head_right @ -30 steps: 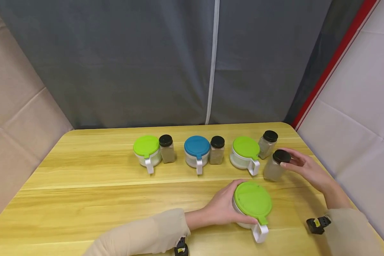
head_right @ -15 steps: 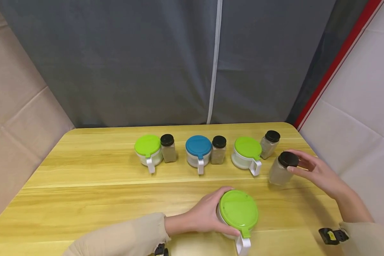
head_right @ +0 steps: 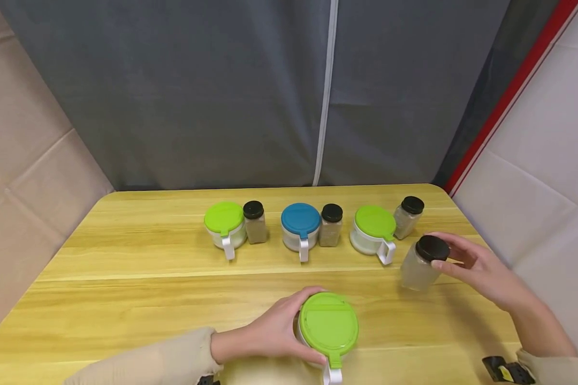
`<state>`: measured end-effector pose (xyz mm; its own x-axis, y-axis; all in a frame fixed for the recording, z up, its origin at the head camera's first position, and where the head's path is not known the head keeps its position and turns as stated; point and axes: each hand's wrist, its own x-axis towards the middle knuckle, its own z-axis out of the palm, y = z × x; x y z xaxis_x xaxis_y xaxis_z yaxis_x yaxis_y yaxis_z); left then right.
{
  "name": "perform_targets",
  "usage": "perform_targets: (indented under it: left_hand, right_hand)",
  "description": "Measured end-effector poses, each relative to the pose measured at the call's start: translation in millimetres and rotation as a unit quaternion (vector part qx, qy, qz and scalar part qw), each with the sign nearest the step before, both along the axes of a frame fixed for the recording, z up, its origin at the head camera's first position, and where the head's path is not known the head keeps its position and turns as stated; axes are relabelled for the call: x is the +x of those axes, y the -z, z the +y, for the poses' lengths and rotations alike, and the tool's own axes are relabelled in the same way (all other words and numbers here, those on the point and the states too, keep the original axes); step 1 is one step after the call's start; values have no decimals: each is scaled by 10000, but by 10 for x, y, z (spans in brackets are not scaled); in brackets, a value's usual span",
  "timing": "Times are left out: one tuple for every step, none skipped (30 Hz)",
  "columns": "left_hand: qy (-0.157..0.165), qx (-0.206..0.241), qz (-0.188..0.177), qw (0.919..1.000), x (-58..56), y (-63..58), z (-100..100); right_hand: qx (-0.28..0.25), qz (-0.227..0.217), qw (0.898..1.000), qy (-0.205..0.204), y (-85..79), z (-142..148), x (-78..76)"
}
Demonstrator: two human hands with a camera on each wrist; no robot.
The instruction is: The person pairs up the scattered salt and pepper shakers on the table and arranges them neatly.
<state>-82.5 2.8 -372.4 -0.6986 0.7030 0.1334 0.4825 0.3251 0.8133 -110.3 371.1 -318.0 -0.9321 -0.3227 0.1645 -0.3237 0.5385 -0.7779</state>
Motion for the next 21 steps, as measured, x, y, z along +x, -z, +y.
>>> perform_targets:
  left_hand:
    - [2,-3,-28,10000,-1,2,-44]
    - [-2,-9,-66,10000,-2,3,-90]
    - [-8,-21,-99,9999,-3,4,-134]
    - [-14,-25,-129,9999,-5,5,-179]
    - [-38,-36,-131,9999,-6,5,-222]
    - [-53,-33,-162,9998,-8,5,-265]
    - [-64,-28,-174,9998,-11,3,-306]
    - [-90,-28,-164,9998,-15,2,-345]
    - [-119,-24,-138,9998,-18,0,-384]
    - [-146,-20,-99,9998,-21,-2,-420]
    - [-169,-25,-81,9998,-24,-5,-459]
    - [-184,-9,-83,9998,-26,-9,-496]
    - [-213,-2,-83,9997,-28,-14,-535]
    - [-239,12,-90,9997,-31,-21,-574]
    - [-255,28,-106,9996,-34,-29,-614]
    - [-264,51,-149,9995,-38,-38,-655]
    - [-279,82,-204,9994,-44,-47,-695]
    - [-296,107,-244,9992,-51,-58,-734]
    - [-304,125,-284,9991,-60,-69,-774]
    - [-306,141,-334,9989,-71,-80,-814]
    - [-326,141,-368,9987,-80,-91,-855]
  right_hand:
    - [-58,7,10000,-64,-3,-19,3]
    - [-87,10,9999,-115,-5,-40,9]
    - [-105,15,9998,-172,-8,-61,15]
    - [-127,9,9997,-219,-12,-85,20]
    - [-146,6,9995,-294,-17,-110,23]
    - [-179,1,9993,-327,-18,-137,27]
    - [-231,-1,9990,-394,-19,-162,30]
    - [-275,-1,9986,-444,-19,-188,35]
    - [-375,-19,9978,-542,-18,-212,37]
    - [-497,-51,9967,-638,-16,-237,39]
    - [-601,-70,9955,-731,-13,-261,42]
    - [-698,-75,9943,-799,-11,-288,45]
    - [-771,-103,9930,-890,-10,-313,47]
    - [-832,-137,9917,-973,-9,-340,48]
    - [-888,-171,9905,-1039,-8,-367,49]
    - [-913,-178,9899,-1075,-7,-396,49]
    - [-931,-185,9893,-1110,-6,-425,49]
    - [-949,-183,9887,-1142,-3,-456,48]
    - [-974,-197,9880,-1180,1,-485,47]
    - [-1023,-189,9870,-1228,9,-514,47]
    - [-1033,-192,9868,-1232,19,-544,48]
